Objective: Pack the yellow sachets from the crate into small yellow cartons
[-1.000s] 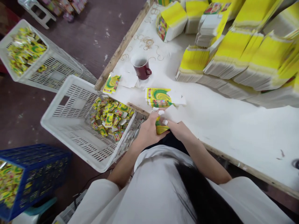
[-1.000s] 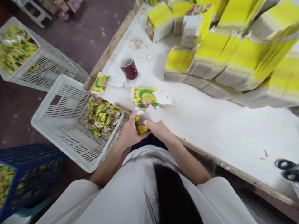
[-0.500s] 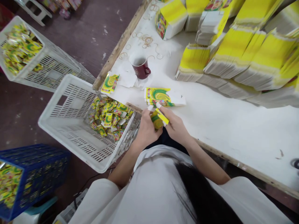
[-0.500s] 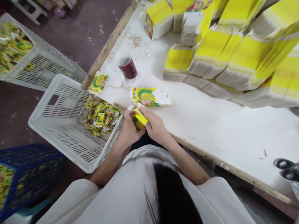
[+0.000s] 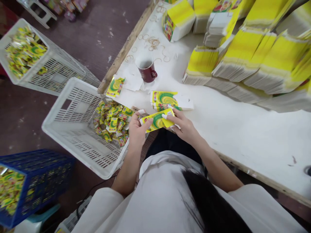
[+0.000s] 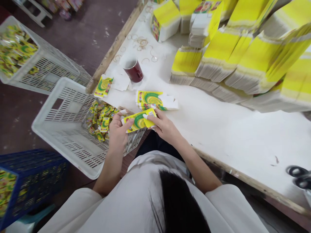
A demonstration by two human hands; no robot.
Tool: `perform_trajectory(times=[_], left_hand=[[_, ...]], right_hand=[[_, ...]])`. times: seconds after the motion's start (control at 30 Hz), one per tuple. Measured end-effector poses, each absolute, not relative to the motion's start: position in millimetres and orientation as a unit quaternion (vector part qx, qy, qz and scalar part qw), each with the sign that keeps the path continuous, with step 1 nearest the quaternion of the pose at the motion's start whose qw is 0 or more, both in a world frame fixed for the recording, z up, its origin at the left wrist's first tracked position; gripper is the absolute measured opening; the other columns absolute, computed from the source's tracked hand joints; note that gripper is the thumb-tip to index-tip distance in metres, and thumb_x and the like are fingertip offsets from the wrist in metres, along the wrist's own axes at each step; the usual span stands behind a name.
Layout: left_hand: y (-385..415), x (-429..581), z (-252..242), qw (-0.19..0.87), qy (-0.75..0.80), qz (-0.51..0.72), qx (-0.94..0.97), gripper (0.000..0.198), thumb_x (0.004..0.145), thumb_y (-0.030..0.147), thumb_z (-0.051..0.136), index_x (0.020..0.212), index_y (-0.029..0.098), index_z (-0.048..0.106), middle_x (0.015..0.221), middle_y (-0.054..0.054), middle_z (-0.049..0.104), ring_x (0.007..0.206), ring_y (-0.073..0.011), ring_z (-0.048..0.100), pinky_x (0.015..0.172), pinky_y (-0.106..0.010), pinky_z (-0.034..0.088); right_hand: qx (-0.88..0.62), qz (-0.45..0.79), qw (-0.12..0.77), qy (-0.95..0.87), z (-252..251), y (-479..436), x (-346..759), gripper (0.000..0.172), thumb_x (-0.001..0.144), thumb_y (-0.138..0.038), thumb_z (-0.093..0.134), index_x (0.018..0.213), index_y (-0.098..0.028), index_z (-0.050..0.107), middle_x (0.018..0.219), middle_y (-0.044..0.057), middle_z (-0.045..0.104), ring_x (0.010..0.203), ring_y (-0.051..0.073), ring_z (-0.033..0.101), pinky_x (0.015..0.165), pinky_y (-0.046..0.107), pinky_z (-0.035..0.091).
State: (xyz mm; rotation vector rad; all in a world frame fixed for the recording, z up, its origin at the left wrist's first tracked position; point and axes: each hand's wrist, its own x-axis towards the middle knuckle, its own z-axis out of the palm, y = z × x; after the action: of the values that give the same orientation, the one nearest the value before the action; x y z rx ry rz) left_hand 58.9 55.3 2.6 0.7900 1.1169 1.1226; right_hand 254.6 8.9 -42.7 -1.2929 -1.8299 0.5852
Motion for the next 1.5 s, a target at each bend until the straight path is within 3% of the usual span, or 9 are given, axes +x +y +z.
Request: perform_trajectory(times=[0.23, 0.5, 0.9, 1.0, 1.1, 1.2, 1.3, 1.4, 1.5], left_hand=[[54, 60, -4, 0.632, 0.487, 0.493, 0.346, 0.054, 0.061, 0.028, 0.092, 0.103, 0.021, 0.057, 0.088, 0.002, 0.074, 0.072, -0.0139, 0.073, 0.073, -0.027, 0.059], [57, 62, 3, 0.628, 0.478, 0.509, 0.343, 0.053, 0.06, 0.028, 0.093, 0.099, 0.021, 0.058, 0.087, 0.002, 0.074, 0.07, -0.0127, 0.072, 0.071, -0.025, 0.059], [54, 63, 0, 0.615, 0.484, 0.505, 0.364, 0.05, 0.061, 0.033, 0.092, 0.097, 0.021, 0.06, 0.085, 0.002, 0.073, 0.069, -0.0121, 0.07, 0.069, -0.024, 0.059], [52, 65, 1, 0.608, 0.495, 0.503, 0.364, 0.049, 0.061, 0.034, 0.092, 0.096, 0.021, 0.061, 0.086, 0.002, 0.071, 0.07, -0.0106, 0.068, 0.069, -0.022, 0.057], [54, 56, 0, 0.603, 0.509, 0.483, 0.379, 0.049, 0.063, 0.037, 0.09, 0.099, 0.021, 0.061, 0.087, 0.002, 0.069, 0.072, -0.0112, 0.066, 0.071, -0.024, 0.056], [62, 24, 1, 0.482, 0.562, 0.511, 0.437, 0.041, 0.07, 0.04, 0.085, 0.097, 0.02, 0.062, 0.092, 0.0, 0.067, 0.078, -0.0124, 0.064, 0.077, -0.026, 0.054], [74, -28, 5, 0.235, 0.652, 0.547, 0.47, 0.033, 0.075, 0.035, 0.08, 0.095, 0.02, 0.059, 0.096, 0.0, 0.061, 0.089, -0.0168, 0.06, 0.087, -0.032, 0.05], [80, -71, 7, 0.068, 0.747, 0.452, 0.483, 0.042, 0.069, 0.026, 0.083, 0.099, 0.019, 0.055, 0.111, -0.003, 0.051, 0.098, -0.0217, 0.055, 0.089, -0.038, 0.049], [76, -75, 0, 0.065, 0.762, 0.424, 0.485, 0.048, 0.069, 0.029, 0.082, 0.105, 0.019, 0.053, 0.114, -0.006, 0.05, 0.101, -0.0209, 0.054, 0.089, -0.037, 0.049]], right_hand=[[-0.5, 0.258, 0.422, -0.711, -36, 12, 260, 0.019, 0.095, -0.027, 0.058, 0.107, -0.025, 0.073, 0.141, 0.014, 0.055, 0.113, 0.027, 0.068, 0.092, 0.043, 0.058], [-0.513, 0.227, 0.424, -0.711, -33, 13, 255, 0.023, 0.093, -0.023, 0.06, 0.114, -0.024, 0.069, 0.144, 0.016, 0.053, 0.127, 0.029, 0.06, 0.1, 0.046, 0.054], [-0.518, 0.282, 0.421, -0.689, -29, 15, 254, 0.02, 0.086, -0.024, 0.068, 0.106, -0.025, 0.067, 0.133, 0.013, 0.057, 0.124, 0.03, 0.06, 0.1, 0.049, 0.053], [-0.549, 0.299, 0.458, -0.632, -31, 15, 239, 0.032, 0.083, -0.03, 0.072, 0.112, -0.024, 0.061, 0.128, 0.014, 0.059, 0.129, 0.033, 0.055, 0.1, 0.05, 0.053], [-0.524, 0.361, 0.487, -0.599, -27, 18, 231, 0.066, 0.08, -0.041, 0.075, 0.135, -0.023, 0.043, 0.136, 0.017, 0.055, 0.123, 0.032, 0.059, 0.097, 0.047, 0.055], [-0.53, 0.352, 0.483, -0.601, -24, 29, 241, 0.076, 0.077, -0.05, 0.077, 0.139, -0.023, 0.04, 0.133, 0.015, 0.057, 0.111, 0.03, 0.063, 0.096, 0.046, 0.055], [-0.63, 0.243, 0.446, -0.588, -28, 46, 258, 0.043, 0.086, -0.041, 0.069, 0.122, -0.021, 0.056, 0.119, 0.014, 0.062, 0.107, 0.03, 0.061, 0.093, 0.048, 0.053], [-0.708, 0.154, 0.37, -0.581, -42, 63, 267, 0.024, 0.086, -0.033, 0.068, 0.105, -0.019, 0.063, 0.106, 0.015, 0.061, 0.1, 0.034, 0.058, 0.09, 0.053, 0.051], [-0.724, 0.108, 0.336, -0.593, -56, 72, 266, 0.022, 0.084, -0.038, 0.07, 0.093, -0.02, 0.061, 0.097, 0.015, 0.06, 0.096, 0.034, 0.055, 0.087, 0.054, 0.05]])
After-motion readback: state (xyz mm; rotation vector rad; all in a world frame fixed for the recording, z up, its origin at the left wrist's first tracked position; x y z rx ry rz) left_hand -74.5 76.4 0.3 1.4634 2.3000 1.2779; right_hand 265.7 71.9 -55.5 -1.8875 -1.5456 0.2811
